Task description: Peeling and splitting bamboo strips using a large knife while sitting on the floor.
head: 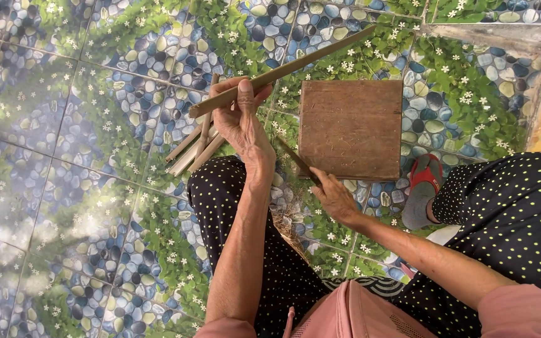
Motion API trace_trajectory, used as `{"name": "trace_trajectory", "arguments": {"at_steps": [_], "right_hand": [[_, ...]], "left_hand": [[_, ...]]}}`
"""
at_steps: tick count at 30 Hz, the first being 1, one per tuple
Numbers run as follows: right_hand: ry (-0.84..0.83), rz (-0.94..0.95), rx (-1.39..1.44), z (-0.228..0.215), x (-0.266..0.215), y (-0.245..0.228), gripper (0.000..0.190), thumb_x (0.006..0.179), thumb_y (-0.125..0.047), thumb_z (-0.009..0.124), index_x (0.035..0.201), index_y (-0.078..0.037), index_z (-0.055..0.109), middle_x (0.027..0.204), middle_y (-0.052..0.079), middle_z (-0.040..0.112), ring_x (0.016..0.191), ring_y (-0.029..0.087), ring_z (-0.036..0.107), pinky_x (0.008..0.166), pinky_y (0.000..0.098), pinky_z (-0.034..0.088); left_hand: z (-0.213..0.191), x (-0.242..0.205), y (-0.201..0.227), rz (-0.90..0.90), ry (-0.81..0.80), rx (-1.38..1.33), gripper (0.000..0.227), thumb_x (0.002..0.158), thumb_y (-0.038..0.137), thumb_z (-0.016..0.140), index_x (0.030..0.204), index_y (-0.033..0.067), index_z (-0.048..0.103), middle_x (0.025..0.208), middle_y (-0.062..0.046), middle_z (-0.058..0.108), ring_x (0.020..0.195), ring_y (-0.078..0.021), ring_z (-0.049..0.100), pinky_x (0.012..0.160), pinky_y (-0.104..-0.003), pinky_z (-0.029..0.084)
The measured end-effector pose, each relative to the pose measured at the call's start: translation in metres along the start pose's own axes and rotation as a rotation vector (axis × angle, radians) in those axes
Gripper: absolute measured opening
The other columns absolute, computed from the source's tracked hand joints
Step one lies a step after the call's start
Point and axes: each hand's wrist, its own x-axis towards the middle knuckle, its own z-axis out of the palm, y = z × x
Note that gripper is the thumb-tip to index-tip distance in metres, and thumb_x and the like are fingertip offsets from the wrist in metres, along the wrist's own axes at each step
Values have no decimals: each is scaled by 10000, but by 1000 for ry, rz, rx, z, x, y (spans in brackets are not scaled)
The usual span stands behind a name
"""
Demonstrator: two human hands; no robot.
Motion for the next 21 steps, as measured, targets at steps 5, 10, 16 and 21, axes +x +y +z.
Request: {"name": "trace_trajectory", "arguments": {"at_steps": [5,10,16,21], "right_hand": [[254,22,-218,-51,44,39,548,1070,-264,505,1585,-125,383,1147,236,556,1055,425,609,757,591,586],[443,-66,-502,-86,59,46,692,949,-145,703,1575,-117,412,1195,148,450,1108,391,554,798,574,602],[507,-155,-740,-109,74,36,596,910,-297,759,1460,-134,596,1256,69,455,1178,337,442,870,460,444],[754,-900,192,-186,-44,-196,313,1240,9,362,1392,219,537,1320,319,477,950,321,528,796,381,541]], "left_hand": [[-1,3,4,15,34,-16,196,1023,322,668,993,143,592,963,-30,636,868,-206,759,801,-338,697],[-1,4,3,25,52,-31,205,1031,336,669,993,144,608,964,-38,649,855,-204,759,791,-348,701],[3,2,15,-18,87,-34,190,1016,305,690,1027,125,630,909,-67,695,817,-201,766,821,-371,663],[-2,0,12,-117,7,-21,184,1054,267,599,1096,90,570,1038,-183,710,905,-274,762,824,-370,680]]}}
